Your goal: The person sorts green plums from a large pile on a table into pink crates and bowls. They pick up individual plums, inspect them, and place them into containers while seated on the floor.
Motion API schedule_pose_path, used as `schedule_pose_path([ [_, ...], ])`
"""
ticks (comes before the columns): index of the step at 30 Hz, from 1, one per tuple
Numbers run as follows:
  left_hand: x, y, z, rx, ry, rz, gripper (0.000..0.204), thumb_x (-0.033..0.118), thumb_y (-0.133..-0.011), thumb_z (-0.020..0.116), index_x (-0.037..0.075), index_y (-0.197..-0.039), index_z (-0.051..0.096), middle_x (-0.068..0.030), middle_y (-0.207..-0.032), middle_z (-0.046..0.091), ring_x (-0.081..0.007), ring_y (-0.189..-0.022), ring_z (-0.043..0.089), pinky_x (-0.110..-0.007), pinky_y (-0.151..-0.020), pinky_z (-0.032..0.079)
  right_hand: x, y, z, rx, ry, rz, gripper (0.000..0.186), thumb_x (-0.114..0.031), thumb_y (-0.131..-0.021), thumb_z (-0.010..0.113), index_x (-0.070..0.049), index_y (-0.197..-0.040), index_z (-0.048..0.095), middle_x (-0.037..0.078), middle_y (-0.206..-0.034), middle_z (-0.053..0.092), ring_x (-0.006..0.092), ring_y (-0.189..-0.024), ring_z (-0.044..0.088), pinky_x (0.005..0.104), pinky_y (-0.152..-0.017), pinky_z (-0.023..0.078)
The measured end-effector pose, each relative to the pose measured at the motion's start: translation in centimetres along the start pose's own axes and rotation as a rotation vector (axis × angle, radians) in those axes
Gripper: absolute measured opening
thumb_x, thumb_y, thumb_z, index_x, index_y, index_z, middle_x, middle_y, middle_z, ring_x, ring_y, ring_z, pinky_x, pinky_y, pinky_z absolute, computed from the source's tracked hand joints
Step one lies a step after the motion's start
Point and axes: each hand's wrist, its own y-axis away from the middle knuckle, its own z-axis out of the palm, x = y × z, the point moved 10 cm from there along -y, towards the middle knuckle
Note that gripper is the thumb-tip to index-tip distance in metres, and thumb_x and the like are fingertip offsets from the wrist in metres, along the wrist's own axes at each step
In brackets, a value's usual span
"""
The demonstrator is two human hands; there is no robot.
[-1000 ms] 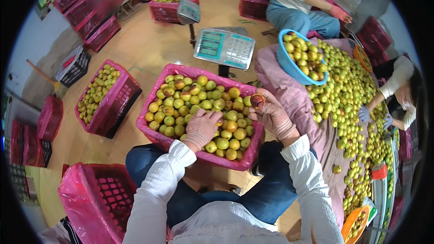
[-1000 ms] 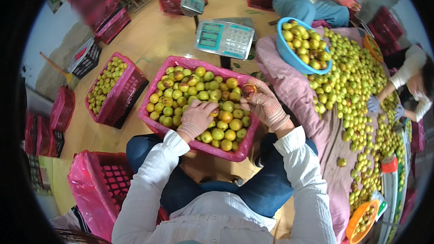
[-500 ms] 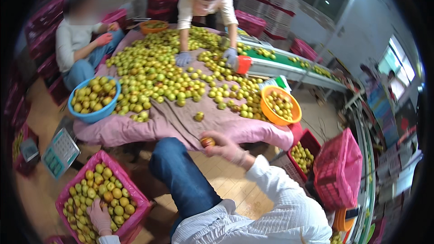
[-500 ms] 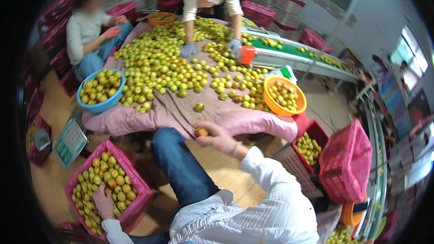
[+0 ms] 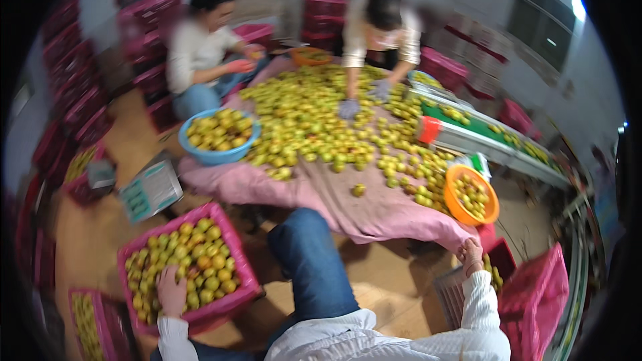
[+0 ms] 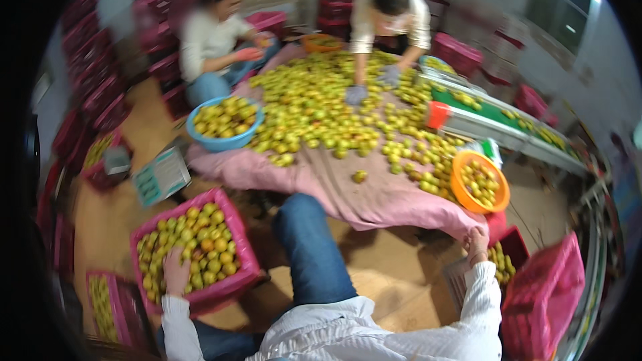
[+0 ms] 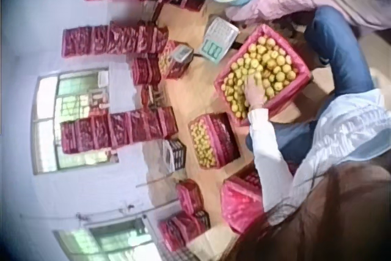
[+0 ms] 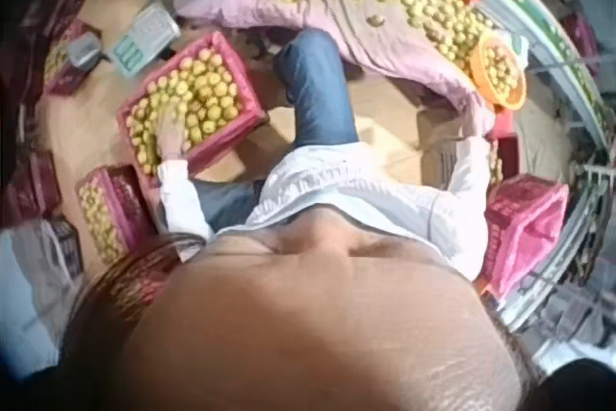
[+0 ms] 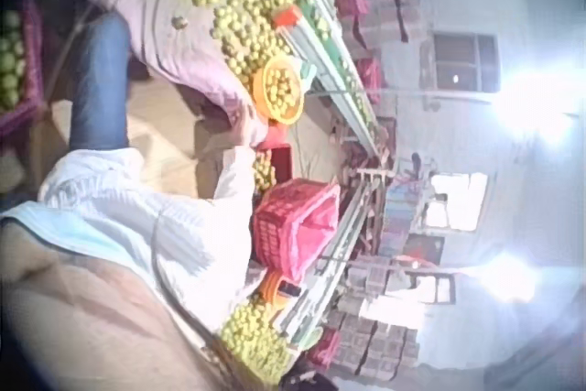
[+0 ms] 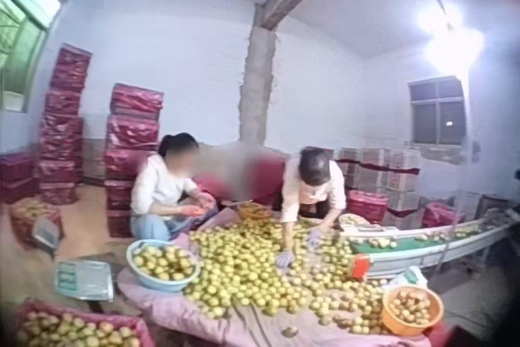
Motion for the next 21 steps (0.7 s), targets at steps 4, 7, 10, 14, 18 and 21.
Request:
schedule_pose_path([
  [4, 0.8, -1.0, -3.7, 0.099, 0.055, -0.004, 0.037, 0.017, -0.082, 0.065, 0.007, -0.117, 0.063, -0.0137, -0.123, 0.062, -0.036, -0.114, 0.055, -0.043, -0.101, 0.042, -7.3, 14.3, 27.5, -0.596, 0.175, -0.197, 0.034, -0.018, -0.093, 0.063, -0.004, -0.124, 0.055, 0.004, -0.095, 0.062, 0.0148, -0.077, 0.062, 0.0268, -0.065, 0.053],
  [7, -4.6, -0.6, -3.9, 0.146, 0.08, -0.168, 0.038, 0.019, -0.081, 0.066, 0.011, -0.118, 0.063, -0.0111, -0.125, 0.061, -0.0359, -0.116, 0.054, -0.042, -0.102, 0.043, -7.3, 31.1, 45.5, -1.235, 0.127, -0.268, 0.035, -0.021, -0.094, 0.065, -0.001, -0.122, 0.058, 0.008, -0.107, 0.064, 0.0166, -0.089, 0.064, 0.0309, -0.077, 0.055],
  [10, -8.7, 0.7, -2.8, 0.095, 0.072, -0.405, 0.04, 0.023, -0.081, 0.069, 0.019, -0.12, 0.063, -0.0094, -0.129, 0.059, -0.037, -0.118, 0.052, -0.045, -0.102, 0.045, -2.6, 45.7, 57.8, -1.784, 0.321, -0.228, 0.028, -0.013, -0.097, 0.062, 0.0, -0.121, 0.059, 0.006, -0.112, 0.063, 0.0134, -0.098, 0.06, 0.0277, -0.086, 0.05],
  [14, -8.8, 0.2, -3.7, 0.034, 0.074, -0.479, 0.04, 0.021, -0.083, 0.066, 0.02, -0.122, 0.061, -0.0071, -0.133, 0.056, -0.0381, -0.12, 0.049, -0.044, -0.104, 0.044, 6.3, 53.8, 70.7, -1.837, 0.605, -0.967, 0.033, -0.021, -0.09, 0.068, -0.007, -0.119, 0.062, 0.016, -0.106, 0.07, 0.0268, -0.096, 0.068, 0.0341, -0.086, 0.053],
  [18, -10.0, -0.4, -3.3, 0.029, 0.054, -0.516, 0.04, 0.02, -0.081, 0.066, 0.02, -0.12, 0.061, -0.007, -0.133, 0.056, -0.0373, -0.119, 0.05, -0.044, -0.101, 0.046, 12.4, 57.2, 74.4, -1.899, 0.712, -1.063, 0.036, -0.023, -0.085, 0.069, -0.012, -0.119, 0.063, 0.016, -0.117, 0.066, 0.0349, -0.107, 0.063, 0.0411, -0.092, 0.051],
  [21, -10.8, -1.2, -4.4, 0.081, 0.041, -0.507, 0.039, 0.019, -0.081, 0.066, 0.02, -0.12, 0.061, -0.007, -0.13, 0.057, -0.0369, -0.118, 0.05, -0.044, -0.1, 0.047, 14.1, 60.4, 76.0, -1.885, 0.851, -1.224, 0.041, -0.021, -0.084, 0.068, -0.014, -0.124, 0.06, 0.016, -0.128, 0.06, 0.0372, -0.115, 0.057, 0.0445, -0.098, 0.048],
])
